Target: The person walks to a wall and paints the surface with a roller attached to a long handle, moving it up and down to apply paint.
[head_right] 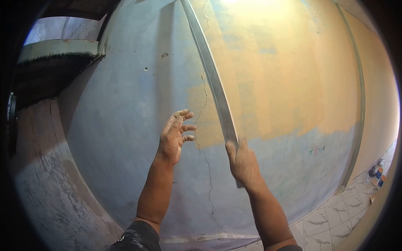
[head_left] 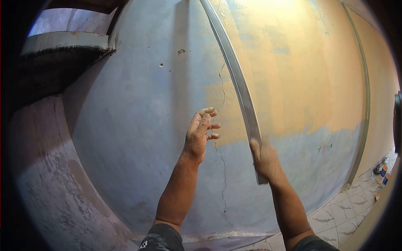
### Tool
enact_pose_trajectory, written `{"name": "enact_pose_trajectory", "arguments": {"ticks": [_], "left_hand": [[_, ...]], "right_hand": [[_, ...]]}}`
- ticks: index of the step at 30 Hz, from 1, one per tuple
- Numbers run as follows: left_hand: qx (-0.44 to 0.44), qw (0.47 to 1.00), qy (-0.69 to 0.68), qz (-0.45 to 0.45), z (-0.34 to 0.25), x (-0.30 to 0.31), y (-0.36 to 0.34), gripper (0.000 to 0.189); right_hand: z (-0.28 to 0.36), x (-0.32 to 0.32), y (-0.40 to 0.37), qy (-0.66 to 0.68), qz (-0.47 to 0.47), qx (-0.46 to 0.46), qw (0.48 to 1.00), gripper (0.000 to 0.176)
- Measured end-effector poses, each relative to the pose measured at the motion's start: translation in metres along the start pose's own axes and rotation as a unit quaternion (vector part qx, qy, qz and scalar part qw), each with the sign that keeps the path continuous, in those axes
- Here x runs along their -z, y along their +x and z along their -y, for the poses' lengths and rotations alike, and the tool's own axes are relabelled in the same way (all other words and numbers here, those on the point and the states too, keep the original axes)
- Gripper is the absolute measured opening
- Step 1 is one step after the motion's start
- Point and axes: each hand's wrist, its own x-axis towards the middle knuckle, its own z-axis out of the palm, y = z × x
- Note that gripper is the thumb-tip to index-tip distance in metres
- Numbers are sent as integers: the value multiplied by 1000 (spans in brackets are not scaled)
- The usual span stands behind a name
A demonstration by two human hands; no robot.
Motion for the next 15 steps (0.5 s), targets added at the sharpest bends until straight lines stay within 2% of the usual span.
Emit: {"name": "enact_pose_trajectory", "arguments": {"ticks": [2, 4, 6, 10, 15], "left_hand": [[5, 1000, 3, -8, 3, -5, 7, 47], [3, 1000, 5, -15, 6, -11, 13, 50], [3, 1000, 8, -20, 8, -17, 19, 52], [3, 999, 21, -29, 17, -28, 32, 61], [24, 999, 22, -21, 35, -36, 39, 67]], "right_hand": [[-17, -6, -30, 26, 10, 3, 1000, 45], [-39, -16, -56, -3, 15, -17, 1000, 41], [-31, -11, -85, 46, 58, -84, 994, 39], [-84, -37, -132, 11, 54, -62, 997, 39], [-121, -45, -191, 3, 99, -114, 989, 46]]}}
